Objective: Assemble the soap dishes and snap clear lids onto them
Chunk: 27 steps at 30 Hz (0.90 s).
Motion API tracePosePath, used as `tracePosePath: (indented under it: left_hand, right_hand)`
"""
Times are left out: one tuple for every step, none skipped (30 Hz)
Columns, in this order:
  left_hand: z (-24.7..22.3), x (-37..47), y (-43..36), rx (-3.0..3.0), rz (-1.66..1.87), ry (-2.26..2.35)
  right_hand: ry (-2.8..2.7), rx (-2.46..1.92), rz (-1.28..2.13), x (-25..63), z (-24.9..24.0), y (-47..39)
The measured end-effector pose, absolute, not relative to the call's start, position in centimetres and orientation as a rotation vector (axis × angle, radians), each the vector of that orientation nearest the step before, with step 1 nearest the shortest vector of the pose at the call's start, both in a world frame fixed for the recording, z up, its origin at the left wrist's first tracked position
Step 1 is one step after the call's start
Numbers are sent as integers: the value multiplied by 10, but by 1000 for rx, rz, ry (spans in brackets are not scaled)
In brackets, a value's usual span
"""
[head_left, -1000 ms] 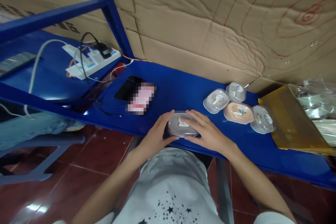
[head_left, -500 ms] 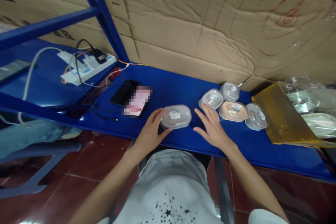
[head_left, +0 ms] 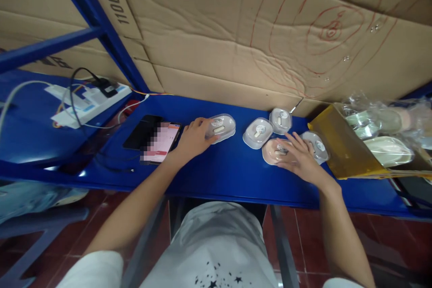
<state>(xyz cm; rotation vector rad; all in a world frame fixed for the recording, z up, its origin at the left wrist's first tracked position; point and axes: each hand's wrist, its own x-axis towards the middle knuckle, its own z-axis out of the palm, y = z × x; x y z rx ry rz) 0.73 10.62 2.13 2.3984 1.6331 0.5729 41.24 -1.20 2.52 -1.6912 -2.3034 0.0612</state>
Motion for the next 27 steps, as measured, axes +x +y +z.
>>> tracePosePath:
  left_hand:
    - [25,9,116,2371,593,1612]
    - [29,10,125,2345,612,1606]
    - [31,12,134,2323,627,1617]
    - [32,14,142,2307,630,1637]
    - [33,16,149,2299,618,1660]
    - [33,19,155,2296,597,1679]
    - [32,23,159,2297,573,1686]
    - [32,27,160,2302,556,1685]
    - [32,32,160,2310,550,1682]
    - [33,39,158,2330,560,1677]
    - [35,47,154,2368,582,1661]
    - [37,57,148,2419,609,1633]
    - [40,68,142,2493,635,1579]
    - [43,81,135,2576,638,1496]
    - [45,95,128,2647,612,1412]
    - [47,108,122,2703,570,1339]
    - [48,122,117,2739,514,1284]
    - [48,133,113,2752,456,1262]
    - [47,144,111,2751,427,1258]
    - [46,151,110,2744,405,1262]
    - [44,157,110,2737,398,1272]
    - [42,161,109,2730,401,1284]
    - [40,164,109,2722,406,1294]
    - [39,165,109,2711,411,1303]
    - [37,165,108,2697,416,1311]
    - [36,166,107,2680,420,1320]
    - [36,166,107,2661,424,1329]
  right_hand:
    - [-2282,-1676,147,418,30,-7]
    - [-2237,-1667,240,422,35,-2]
    - [-2172,-1666,322,426,38,4]
    - [-2102,-1677,371,429,39,8]
    - [-2041,-1697,371,430,40,12]
    - [-2002,-1718,327,431,39,15]
    - [-1990,-1735,263,430,38,18]
    - [-1994,-1743,203,430,37,19]
    - [-2002,-1747,163,429,36,21]
    - [-2001,-1749,142,427,36,24]
    - [-1989,-1755,133,426,37,27]
    - [-1965,-1771,118,425,38,33]
    - [-1936,-1800,87,424,41,40]
    - [-1905,-1851,40,422,44,49]
    - [-1875,-1928,-9,419,47,59]
    - [-1844,-2031,-39,416,49,70]
    - [-1812,-2146,-41,413,51,81]
    - [-1781,-2254,-20,409,51,91]
    - [-1755,-2339,14,404,51,99]
    - [-1729,-2397,45,400,50,105]
    - [-1705,-2426,60,395,48,109]
    - [-1687,-2433,54,392,47,111]
    - [-1676,-2428,34,389,45,111]
    - [-1672,-2419,17,388,44,110]
    - [-1674,-2405,9,387,43,108]
    - [-1675,-2386,15,388,42,106]
    - [-1672,-2362,36,391,42,104]
